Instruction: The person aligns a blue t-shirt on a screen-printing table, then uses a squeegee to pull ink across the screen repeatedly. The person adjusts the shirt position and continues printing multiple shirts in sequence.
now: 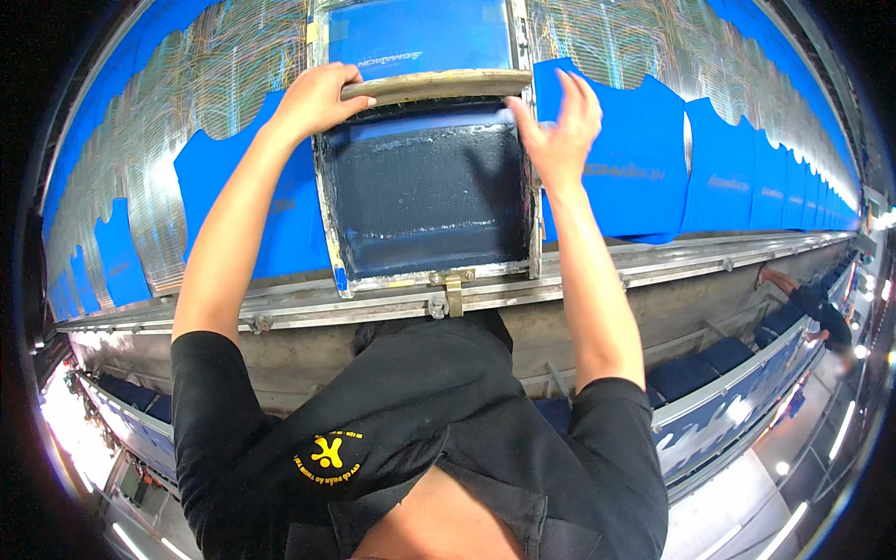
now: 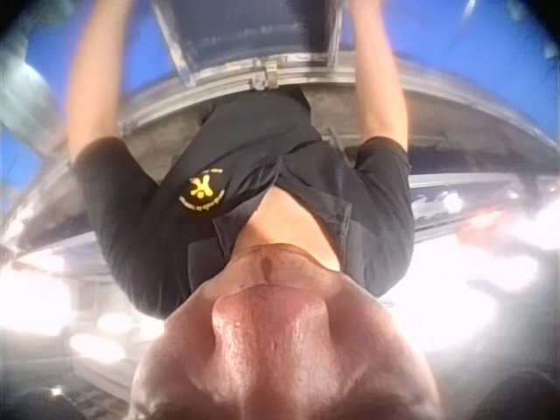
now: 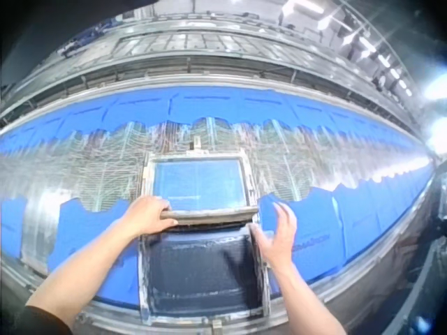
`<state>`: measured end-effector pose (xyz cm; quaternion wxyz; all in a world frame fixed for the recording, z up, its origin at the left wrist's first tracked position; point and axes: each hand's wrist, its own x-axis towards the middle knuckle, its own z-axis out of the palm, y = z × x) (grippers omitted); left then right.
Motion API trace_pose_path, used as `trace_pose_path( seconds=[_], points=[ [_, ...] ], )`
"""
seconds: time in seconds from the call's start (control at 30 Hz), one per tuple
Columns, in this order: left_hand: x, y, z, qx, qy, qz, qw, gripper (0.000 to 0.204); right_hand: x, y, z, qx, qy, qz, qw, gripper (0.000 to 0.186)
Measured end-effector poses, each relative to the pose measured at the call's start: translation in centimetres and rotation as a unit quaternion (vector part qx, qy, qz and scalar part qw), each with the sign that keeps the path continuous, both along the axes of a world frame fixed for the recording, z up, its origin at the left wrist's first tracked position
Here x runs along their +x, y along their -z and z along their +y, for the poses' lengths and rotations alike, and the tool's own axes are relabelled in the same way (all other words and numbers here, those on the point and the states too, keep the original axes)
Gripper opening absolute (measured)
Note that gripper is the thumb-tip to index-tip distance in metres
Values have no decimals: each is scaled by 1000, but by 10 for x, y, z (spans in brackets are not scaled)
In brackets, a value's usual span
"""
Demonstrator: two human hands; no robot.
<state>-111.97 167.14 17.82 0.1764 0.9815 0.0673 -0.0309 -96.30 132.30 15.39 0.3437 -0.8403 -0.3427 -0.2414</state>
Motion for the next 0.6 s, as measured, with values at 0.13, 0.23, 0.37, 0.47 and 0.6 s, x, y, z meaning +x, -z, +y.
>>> trace_pose_path(
  seconds=[0.13,0.23,0.37,0.47,0.6],
  points=[
    [-17,16,-11,103,8,7,995,52,8,-23,33,-188,-206,-1,960,52],
    [-20,22,-31,137,-51,-27,989,55,21,-4,49,-330,-199,94,918,51],
    [-32,25,-48,138,-95,-57,984,59,5,10,56,-336,-124,32,933,52],
    [-44,30,-60,142,-106,-88,980,60,-12,21,46,-309,-92,-13,946,50],
    [-74,42,-88,138,-121,-105,977,51,-39,24,22,-285,-94,-20,954,45]
  ],
)
